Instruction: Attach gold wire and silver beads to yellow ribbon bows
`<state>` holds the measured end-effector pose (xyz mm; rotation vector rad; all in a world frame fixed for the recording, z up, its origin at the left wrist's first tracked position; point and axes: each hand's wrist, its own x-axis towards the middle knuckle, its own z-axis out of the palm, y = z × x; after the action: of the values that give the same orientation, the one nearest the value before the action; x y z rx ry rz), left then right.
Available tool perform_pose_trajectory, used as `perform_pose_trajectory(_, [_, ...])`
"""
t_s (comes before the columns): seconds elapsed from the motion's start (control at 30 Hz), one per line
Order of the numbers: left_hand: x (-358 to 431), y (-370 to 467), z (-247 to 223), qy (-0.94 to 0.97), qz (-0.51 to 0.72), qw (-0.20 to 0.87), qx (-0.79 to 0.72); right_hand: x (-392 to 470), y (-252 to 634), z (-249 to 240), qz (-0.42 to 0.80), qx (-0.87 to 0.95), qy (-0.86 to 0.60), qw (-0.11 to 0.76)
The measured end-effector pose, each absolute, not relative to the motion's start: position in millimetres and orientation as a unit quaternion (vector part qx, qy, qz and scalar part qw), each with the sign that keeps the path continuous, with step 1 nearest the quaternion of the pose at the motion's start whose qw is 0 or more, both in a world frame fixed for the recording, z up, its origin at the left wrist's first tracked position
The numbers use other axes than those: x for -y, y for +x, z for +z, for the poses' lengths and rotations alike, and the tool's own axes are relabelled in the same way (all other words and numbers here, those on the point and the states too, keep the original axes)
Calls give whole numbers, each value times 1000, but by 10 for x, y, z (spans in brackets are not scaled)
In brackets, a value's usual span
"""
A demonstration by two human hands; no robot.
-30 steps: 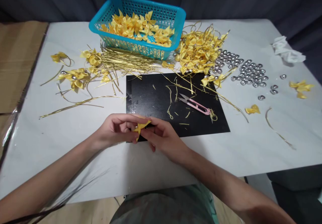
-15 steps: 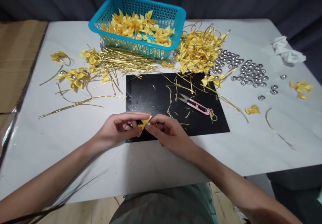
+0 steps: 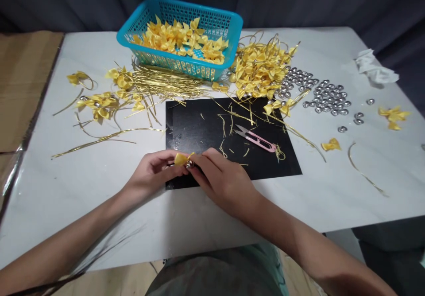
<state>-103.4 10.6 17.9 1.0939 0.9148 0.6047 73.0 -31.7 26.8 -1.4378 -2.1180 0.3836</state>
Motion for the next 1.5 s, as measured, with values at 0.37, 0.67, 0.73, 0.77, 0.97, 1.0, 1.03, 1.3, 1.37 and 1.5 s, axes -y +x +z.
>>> perform_pose_trajectory(0.37, [-185,-1053,182,529,290,687,-405,357,609,292,277,667,-570,391])
perform_pose_trajectory(0.67, [-163,-1035,174,459,283,726,-427,356,541,267,294,616,-617,392])
perform_pose_trajectory(0.73, [-164,-1031,167,444,291,737,-419,371,531,242,243,647,-607,393])
perform_pose_trajectory(0.77, [-162,-1032,164,435,295,742,-416,375,524,227,223,657,-602,394])
perform_pose_trajectory(0.97, [-152,-1063,176,385,310,756,-428,350,575,264,264,667,-563,411])
perform_pose_trajectory(1.0, [-156,-1065,179,377,313,759,-428,345,621,302,297,664,-555,404])
perform_pose_trajectory(1.03, [-161,-1065,181,369,317,762,-428,341,678,347,332,654,-552,397])
perform_pose_trajectory(1.3, [-155,-1022,153,383,321,754,-427,256,1120,626,512,451,-584,439])
perform_pose_trajectory(1.37, [-151,-1022,155,392,311,753,-427,190,1147,662,479,433,-607,463])
perform_pose_trajectory(1.5, [-155,-1028,162,407,300,750,-427,70,1215,795,382,386,-606,581])
